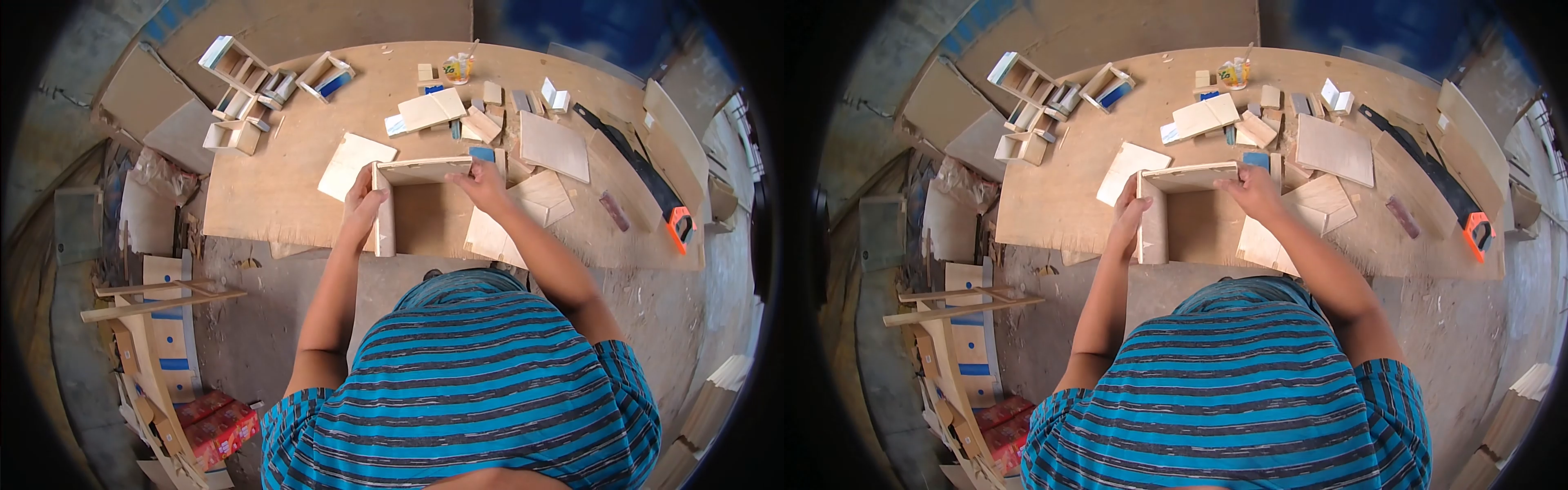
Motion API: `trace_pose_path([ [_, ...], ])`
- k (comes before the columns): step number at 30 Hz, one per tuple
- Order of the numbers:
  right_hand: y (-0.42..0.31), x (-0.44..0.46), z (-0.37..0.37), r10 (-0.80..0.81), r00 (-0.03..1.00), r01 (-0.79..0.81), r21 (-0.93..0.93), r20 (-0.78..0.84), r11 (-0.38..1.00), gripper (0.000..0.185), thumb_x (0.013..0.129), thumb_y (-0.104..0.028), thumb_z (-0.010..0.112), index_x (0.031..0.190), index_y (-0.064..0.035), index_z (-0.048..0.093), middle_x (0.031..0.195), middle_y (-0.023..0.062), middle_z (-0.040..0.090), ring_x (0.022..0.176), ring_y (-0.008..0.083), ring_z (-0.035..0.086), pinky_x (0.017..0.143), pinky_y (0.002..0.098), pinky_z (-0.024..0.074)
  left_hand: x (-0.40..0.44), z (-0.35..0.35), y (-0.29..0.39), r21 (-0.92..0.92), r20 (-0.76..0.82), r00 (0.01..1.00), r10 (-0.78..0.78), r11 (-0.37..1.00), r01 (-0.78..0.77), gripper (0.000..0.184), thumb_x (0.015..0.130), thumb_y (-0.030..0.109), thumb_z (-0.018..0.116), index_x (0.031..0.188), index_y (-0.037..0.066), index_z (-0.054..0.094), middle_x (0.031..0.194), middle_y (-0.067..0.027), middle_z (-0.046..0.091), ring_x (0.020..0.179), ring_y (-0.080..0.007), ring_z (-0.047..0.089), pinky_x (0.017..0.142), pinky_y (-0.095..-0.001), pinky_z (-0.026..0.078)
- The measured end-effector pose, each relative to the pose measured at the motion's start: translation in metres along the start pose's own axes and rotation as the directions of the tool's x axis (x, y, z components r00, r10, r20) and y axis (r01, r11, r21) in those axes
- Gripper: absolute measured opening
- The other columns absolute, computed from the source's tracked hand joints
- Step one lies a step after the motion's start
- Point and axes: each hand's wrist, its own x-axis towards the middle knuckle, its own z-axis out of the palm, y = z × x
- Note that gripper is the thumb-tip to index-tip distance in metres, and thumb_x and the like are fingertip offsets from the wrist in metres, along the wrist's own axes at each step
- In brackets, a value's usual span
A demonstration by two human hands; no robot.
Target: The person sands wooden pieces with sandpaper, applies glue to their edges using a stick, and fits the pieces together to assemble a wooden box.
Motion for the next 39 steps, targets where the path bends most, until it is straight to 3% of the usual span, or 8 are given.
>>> trace_pose_path([
  [5, -0.025, -0.006, -0.002, -0.020, 1.000, 0.020, -0.055, -0.014, 0.998, 0.046, 0.080, -0.022, 0.072, 0.119, -0.0018, 0.058, 0.100, 0.0130, 0.069, 0.084, 0.0195, 0.064, 0.080, 0.0315, 0.0482, -0.001, 0.002, 0.001, -0.031, -0.007, 1.000, -0.013, 0.999, 0.013, 0.056, 0.076, 0.008, 0.050, 0.132, 0.001, 0.046, 0.119, -0.0074, 0.056, 0.110, -0.0159, 0.050, 0.097, -0.0270, 0.035],
  [8, -0.078, -0.008, 0.001, -0.334, 0.929, 0.306, -0.175, -0.162, 0.936, 0.053, 0.076, -0.023, 0.075, 0.123, -0.0063, 0.056, 0.107, 0.0141, 0.067, 0.099, 0.0235, 0.064, 0.086, 0.0360, 0.0486, -0.001, 0.001, -0.003, -0.040, -0.021, 0.999, -0.024, 0.999, 0.024, 0.058, 0.076, 0.009, 0.050, 0.133, 0.001, 0.045, 0.119, -0.0076, 0.055, 0.111, -0.0159, 0.050, 0.097, -0.0270, 0.035],
  [11, -0.136, -0.007, -0.009, -0.422, 0.900, 0.417, -0.507, 0.111, 0.754, 0.049, 0.078, -0.011, 0.069, 0.125, -0.0052, 0.055, 0.112, 0.0114, 0.064, 0.111, 0.0279, 0.057, 0.099, 0.0387, 0.0424, -0.001, 0.001, -0.002, -0.019, -0.002, 1.000, -0.017, 1.000, 0.017, 0.060, 0.075, 0.009, 0.049, 0.134, 0.001, 0.043, 0.121, -0.0080, 0.054, 0.113, -0.0165, 0.048, 0.099, -0.0276, 0.034],
  [14, -0.154, 0.006, 0.002, -0.136, 0.939, 0.326, -0.692, 0.316, 0.644, 0.039, 0.072, -0.004, 0.064, 0.111, -0.0107, 0.062, 0.102, 0.0110, 0.064, 0.110, 0.0306, 0.056, 0.102, 0.0430, 0.0391, -0.001, 0.001, -0.001, -0.011, 0.012, 1.000, -0.014, 1.000, 0.014, 0.061, 0.074, 0.009, 0.048, 0.134, 0.002, 0.044, 0.124, -0.0080, 0.053, 0.116, -0.0171, 0.047, 0.100, -0.0281, 0.034],
  [20, -0.144, 0.017, -0.012, -0.416, 0.812, 0.565, -0.729, 0.410, 0.386, 0.021, 0.072, 0.002, 0.057, 0.080, -0.0126, 0.070, 0.116, 0.0088, 0.059, 0.111, 0.0275, 0.057, 0.108, 0.0503, 0.0290, 0.004, -0.007, -0.011, 0.038, -0.004, 1.000, 0.000, 0.999, 0.000, 0.056, 0.073, 0.013, 0.050, 0.127, 0.002, 0.049, 0.120, -0.0081, 0.054, 0.111, -0.0157, 0.048, 0.095, -0.0272, 0.035],
  [29, -0.107, 0.027, -0.010, -0.125, 0.966, 0.189, -0.286, 0.228, 0.939, 0.025, 0.076, 0.001, 0.056, 0.096, -0.0080, 0.069, 0.144, 0.0209, 0.040, 0.118, 0.0305, 0.054, 0.096, 0.0341, 0.0438, 0.004, -0.008, -0.017, -0.041, 0.015, 0.999, 0.033, 0.999, -0.032, 0.053, 0.075, 0.015, 0.056, 0.128, 0.005, 0.050, 0.119, -0.0061, 0.053, 0.102, -0.0129, 0.048, 0.089, -0.0268, 0.039],
  [36, -0.113, 0.011, 0.015, -0.052, 0.998, 0.062, -0.260, 0.047, 0.964, 0.088, 0.072, 0.004, 0.063, 0.148, -0.0173, 0.025, 0.133, 0.0231, 0.053, 0.116, 0.0276, 0.058, 0.093, 0.0320, 0.0449, 0.004, -0.011, -0.022, -0.119, 0.023, 0.998, 0.059, 0.991, -0.056, 0.056, 0.076, 0.013, 0.058, 0.130, 0.004, 0.049, 0.120, -0.0068, 0.054, 0.104, -0.0141, 0.049, 0.090, -0.0271, 0.040],
  [39, -0.143, 0.011, 0.004, 0.026, 0.993, 0.029, -0.443, 0.119, 0.896, 0.081, 0.073, -0.001, 0.064, 0.145, -0.0160, 0.031, 0.120, 0.0252, 0.059, 0.106, 0.0379, 0.060, 0.088, 0.0386, 0.0490, 0.004, -0.010, -0.022, -0.142, -0.004, 0.999, 0.043, 0.989, -0.043, 0.055, 0.077, 0.010, 0.057, 0.131, 0.003, 0.050, 0.119, -0.0069, 0.055, 0.104, -0.0136, 0.051, 0.089, -0.0261, 0.040],
])
